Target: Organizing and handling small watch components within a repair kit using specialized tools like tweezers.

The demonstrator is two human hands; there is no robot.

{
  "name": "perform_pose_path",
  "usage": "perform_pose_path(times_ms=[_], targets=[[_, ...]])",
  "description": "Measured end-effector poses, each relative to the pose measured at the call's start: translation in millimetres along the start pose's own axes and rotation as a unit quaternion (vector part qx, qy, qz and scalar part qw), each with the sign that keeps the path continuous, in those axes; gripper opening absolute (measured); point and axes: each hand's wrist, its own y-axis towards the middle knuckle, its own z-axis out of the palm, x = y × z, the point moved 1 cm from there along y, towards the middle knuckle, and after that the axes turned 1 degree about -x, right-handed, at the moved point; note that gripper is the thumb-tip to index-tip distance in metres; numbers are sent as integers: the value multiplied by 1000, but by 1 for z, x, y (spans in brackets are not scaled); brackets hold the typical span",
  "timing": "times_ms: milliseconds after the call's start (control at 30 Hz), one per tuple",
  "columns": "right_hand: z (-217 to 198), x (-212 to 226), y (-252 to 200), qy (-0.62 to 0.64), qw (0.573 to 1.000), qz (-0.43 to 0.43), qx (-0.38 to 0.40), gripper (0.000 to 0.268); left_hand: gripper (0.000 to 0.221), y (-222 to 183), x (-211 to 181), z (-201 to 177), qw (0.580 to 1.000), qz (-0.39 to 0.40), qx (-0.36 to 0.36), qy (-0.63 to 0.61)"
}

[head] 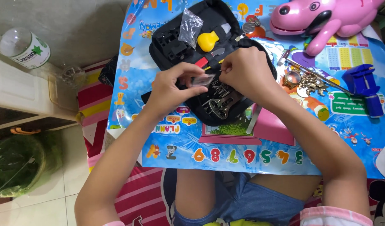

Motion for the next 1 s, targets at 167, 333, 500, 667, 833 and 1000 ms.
perform_pose_path(times_ms=[167, 333, 500, 667, 833, 1000], targets=[[-11, -4, 1, 54, 998, 7, 19, 14, 43, 0, -2, -4, 997, -6, -48, -57], [-8, -16, 7, 96, 994, 34, 36, 16, 36, -1, -3, -2, 995, -16, 10, -96], [-20, -10, 10, 116, 992, 31, 48, 18, 33, 4, -11, -9, 987, 11, 127, -103], [-25, -12, 10, 128, 989, 26, 69, 18, 45, 6, -10, -11, 981, 19, 165, -95], [-35, -5, 10, 217, 965, 92, 114, 21, 57, 8, -19, -19, 966, 108, 232, -23], [-35, -10, 12, 252, 954, 104, 122, 18, 47, 25, -35, -26, 950, 111, 290, 32]])
